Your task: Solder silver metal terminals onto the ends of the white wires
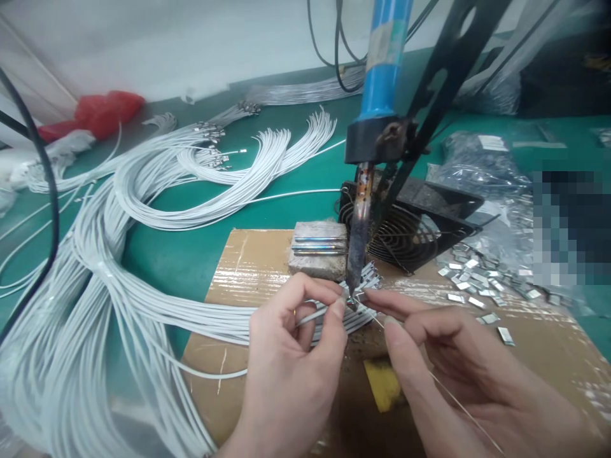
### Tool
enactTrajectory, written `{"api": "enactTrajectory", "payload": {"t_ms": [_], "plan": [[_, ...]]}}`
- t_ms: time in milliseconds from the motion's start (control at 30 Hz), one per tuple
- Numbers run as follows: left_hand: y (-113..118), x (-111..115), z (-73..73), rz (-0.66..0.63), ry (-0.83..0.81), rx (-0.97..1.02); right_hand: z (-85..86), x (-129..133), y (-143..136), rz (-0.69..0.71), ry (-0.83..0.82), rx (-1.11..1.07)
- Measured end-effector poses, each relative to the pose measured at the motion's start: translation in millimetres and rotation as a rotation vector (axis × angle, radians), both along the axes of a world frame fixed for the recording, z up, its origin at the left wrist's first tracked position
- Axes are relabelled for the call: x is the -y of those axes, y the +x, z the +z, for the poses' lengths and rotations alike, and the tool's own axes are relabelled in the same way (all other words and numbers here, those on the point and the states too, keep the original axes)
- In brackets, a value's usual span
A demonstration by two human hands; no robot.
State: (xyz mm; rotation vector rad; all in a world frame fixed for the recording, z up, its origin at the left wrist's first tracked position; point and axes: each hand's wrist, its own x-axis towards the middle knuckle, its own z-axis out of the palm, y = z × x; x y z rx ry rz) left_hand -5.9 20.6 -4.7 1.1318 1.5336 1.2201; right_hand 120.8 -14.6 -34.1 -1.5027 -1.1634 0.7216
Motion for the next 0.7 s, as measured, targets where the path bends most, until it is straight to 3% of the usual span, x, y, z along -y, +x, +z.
{"api": "enactTrajectory", "payload": {"t_ms": [433, 700], "plan": [[1.3, -1.2, -0.4, 0.007, 0.022, 0.011, 0.8, -2.4, -2.2, -0.018, -0.01, 0.019], [-2.5, -1.2, -0.7, -0.014, 0.014, 0.009, -5.4, -1.3, 5.4, 0.044, 0.018, 0.097]]}}
